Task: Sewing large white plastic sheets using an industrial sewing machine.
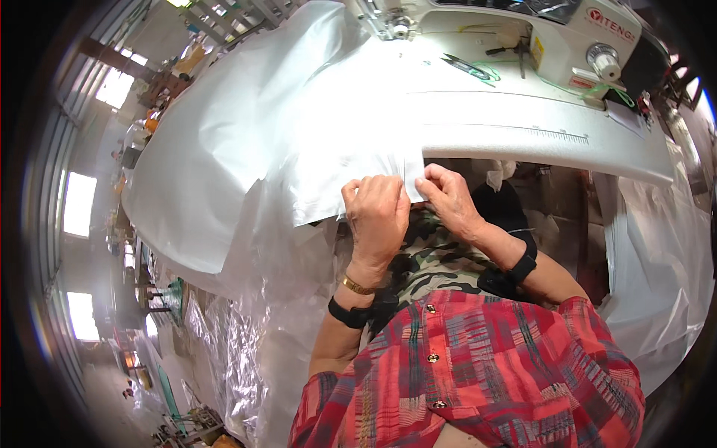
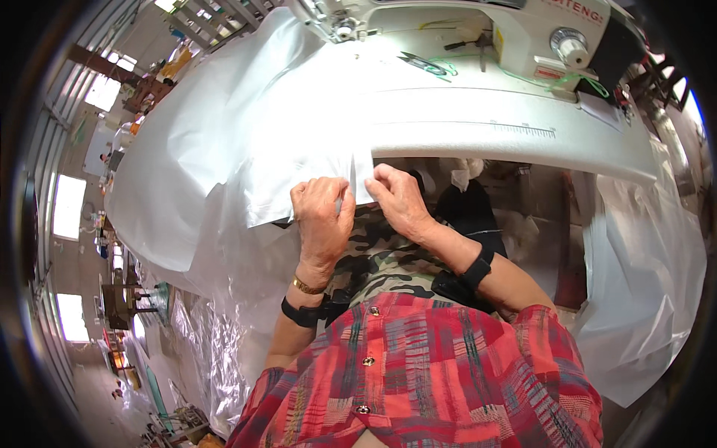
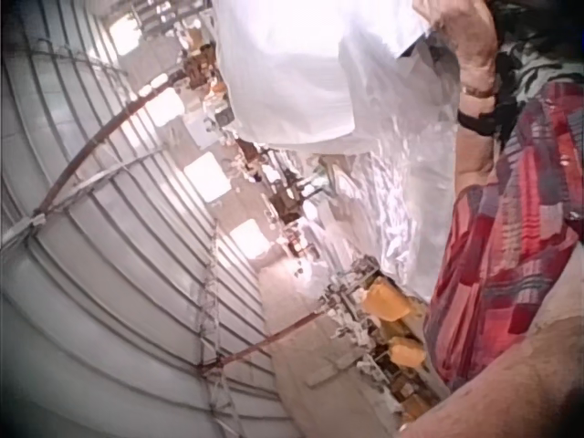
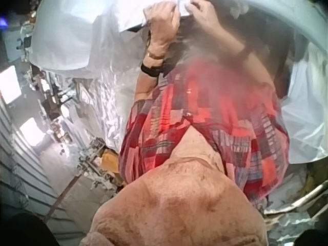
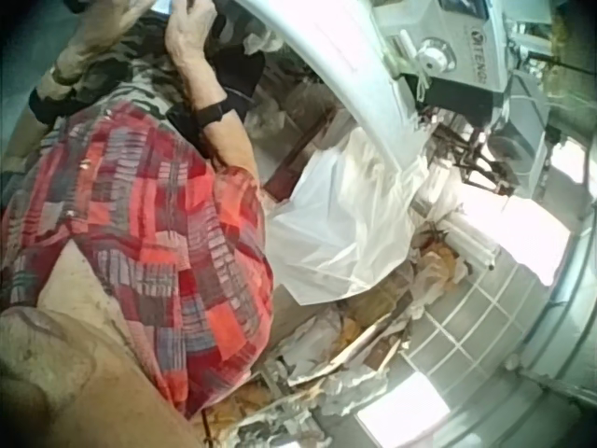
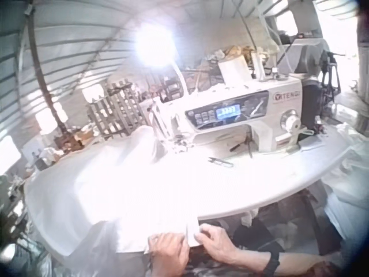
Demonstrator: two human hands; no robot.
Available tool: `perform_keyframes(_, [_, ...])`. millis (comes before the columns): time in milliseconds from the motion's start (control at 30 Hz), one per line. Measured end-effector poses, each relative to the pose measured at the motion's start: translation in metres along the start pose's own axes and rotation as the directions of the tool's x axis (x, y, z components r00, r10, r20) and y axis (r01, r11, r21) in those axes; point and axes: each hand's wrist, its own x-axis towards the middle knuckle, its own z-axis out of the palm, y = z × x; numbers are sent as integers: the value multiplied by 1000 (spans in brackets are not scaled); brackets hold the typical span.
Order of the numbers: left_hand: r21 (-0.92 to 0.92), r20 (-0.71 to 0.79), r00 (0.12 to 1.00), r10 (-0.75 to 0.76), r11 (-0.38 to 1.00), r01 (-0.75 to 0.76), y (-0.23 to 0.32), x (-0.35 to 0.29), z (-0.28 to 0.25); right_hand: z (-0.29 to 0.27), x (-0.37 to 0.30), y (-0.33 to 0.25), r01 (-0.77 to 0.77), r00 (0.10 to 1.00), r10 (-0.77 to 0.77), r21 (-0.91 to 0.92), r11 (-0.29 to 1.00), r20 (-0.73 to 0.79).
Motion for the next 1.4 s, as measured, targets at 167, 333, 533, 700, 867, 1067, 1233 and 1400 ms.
perform_keyframes(167, [158, 74, 990, 123, 978, -133, 11, 2, -4, -6, 1, 2, 64, 996, -66, 23, 998, 57])
perform_keyframes(333, [218, 74, 978, 194, 954, -205, 11, -2, 0, -9, -4, -15, 3, 993, -27, 204, 979, 118])
perform_keyframes(533, [244, 96, 977, 189, 948, -207, 14, -1, -4, -13, -6, -14, -10, 987, -28, 241, 970, 157])
perform_keyframes(700, [252, 58, 978, 199, 945, -207, 14, -6, -8, -6, -2, -23, -103, 982, 61, 237, 966, 181])
perform_keyframes(867, [-48, 25, 978, 206, 978, -205, 24, -35, -14, -9, -9, -23, -37, 992, 31, 47, 998, 125])
perform_keyframes(1067, [-670, 719, 692, -67, 200, 715, -17, -73, 41, -10, -18, -35, 76, 997, -63, -435, 897, 44])
perform_keyframes(1233, [-637, 697, 707, -119, -555, 535, 5, -56, 63, -5, -30, -58, 184, 976, -213, -721, 668, 51])
perform_keyframes(1400, [-689, 626, 685, -373, -676, 262, 5, -41, 77, -9, -27, -59, 411, 891, -318, -875, 255, 325])
